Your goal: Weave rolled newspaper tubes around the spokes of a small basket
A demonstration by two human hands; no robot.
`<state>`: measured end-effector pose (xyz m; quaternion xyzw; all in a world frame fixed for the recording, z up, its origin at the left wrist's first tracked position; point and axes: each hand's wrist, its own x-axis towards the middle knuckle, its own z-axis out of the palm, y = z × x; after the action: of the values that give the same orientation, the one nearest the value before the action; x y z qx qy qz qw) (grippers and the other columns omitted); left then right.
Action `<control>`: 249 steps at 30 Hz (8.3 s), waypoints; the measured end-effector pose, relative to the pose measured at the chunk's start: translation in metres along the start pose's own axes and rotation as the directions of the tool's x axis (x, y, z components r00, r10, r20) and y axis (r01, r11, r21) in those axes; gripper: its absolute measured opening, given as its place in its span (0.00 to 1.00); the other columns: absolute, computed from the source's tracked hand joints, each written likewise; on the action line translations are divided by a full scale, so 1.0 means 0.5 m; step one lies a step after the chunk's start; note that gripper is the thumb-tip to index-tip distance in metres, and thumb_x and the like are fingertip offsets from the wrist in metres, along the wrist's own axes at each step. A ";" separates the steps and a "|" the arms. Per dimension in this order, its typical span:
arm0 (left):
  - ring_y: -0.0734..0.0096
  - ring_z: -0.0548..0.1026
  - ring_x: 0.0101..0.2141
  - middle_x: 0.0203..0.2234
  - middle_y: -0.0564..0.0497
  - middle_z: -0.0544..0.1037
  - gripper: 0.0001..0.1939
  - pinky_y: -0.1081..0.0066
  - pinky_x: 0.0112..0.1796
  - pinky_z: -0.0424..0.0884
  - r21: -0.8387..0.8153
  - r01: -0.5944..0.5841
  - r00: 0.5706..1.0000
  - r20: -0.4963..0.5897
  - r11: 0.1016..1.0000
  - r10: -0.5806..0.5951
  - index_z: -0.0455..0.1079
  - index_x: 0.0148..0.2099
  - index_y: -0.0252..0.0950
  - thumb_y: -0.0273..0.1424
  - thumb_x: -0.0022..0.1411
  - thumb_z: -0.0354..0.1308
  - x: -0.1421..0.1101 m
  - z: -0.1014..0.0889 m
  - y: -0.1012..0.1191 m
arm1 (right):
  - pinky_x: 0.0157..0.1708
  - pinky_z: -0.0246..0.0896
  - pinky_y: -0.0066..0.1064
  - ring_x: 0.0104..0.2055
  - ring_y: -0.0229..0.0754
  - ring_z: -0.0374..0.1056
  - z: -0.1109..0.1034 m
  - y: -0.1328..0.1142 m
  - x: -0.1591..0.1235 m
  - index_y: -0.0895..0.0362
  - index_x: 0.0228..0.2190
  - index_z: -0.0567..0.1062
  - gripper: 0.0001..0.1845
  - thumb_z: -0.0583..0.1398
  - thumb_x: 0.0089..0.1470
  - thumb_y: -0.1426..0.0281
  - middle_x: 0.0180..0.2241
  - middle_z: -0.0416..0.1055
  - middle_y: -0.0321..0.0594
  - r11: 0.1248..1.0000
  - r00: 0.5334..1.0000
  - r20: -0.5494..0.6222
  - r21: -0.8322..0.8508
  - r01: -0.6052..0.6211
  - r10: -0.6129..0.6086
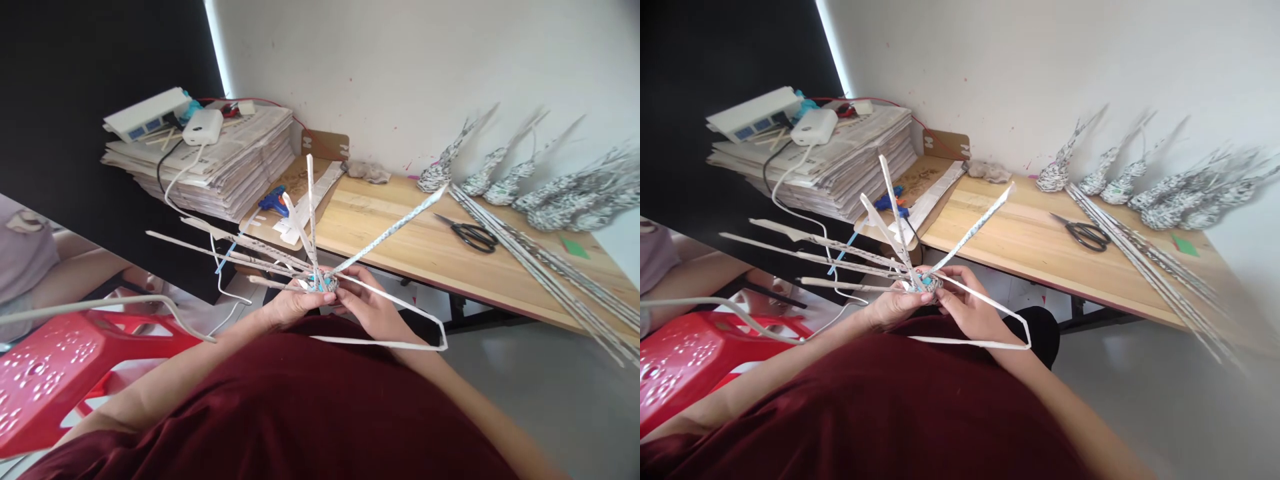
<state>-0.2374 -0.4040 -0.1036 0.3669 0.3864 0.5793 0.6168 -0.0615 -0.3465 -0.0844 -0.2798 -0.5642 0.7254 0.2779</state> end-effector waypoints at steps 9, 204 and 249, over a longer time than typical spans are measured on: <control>0.64 0.79 0.37 0.35 0.49 0.81 0.25 0.66 0.41 0.73 -0.065 -0.024 0.999 -0.033 0.998 0.022 0.74 0.47 0.36 0.34 0.47 0.76 -0.005 0.010 0.022 | 0.40 0.73 0.34 0.40 0.44 0.76 -0.005 -0.034 -0.043 0.51 0.47 0.76 0.12 0.64 0.61 0.70 0.40 0.78 0.41 0.756 0.826 -0.042 -0.430 0.493 -0.563; 0.72 0.76 0.26 0.27 0.54 0.74 0.28 0.73 0.25 0.77 0.131 0.062 0.998 0.013 0.989 -0.064 0.64 0.47 0.36 0.42 0.52 0.74 0.004 0.013 0.013 | 0.26 0.70 0.32 0.25 0.42 0.75 0.030 -0.067 0.030 0.54 0.37 0.80 0.07 0.64 0.58 0.64 0.30 0.81 0.39 0.806 0.959 -0.055 -0.556 0.203 -0.279; 0.75 0.76 0.26 0.31 0.54 0.74 0.29 0.78 0.22 0.74 -0.075 0.153 0.986 -0.063 0.985 -0.158 0.65 0.46 0.37 0.42 0.49 0.75 0.005 0.042 0.047 | 0.35 0.72 0.29 0.33 0.39 0.76 -0.012 -0.056 0.003 0.53 0.45 0.79 0.10 0.63 0.61 0.69 0.35 0.81 0.39 0.625 0.853 0.039 -0.663 0.412 -0.521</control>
<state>-0.2286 -0.4004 -0.0734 0.2938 0.4140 0.5549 0.6591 -0.0558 -0.3358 -0.0582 -0.2581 -0.8088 0.3616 0.3853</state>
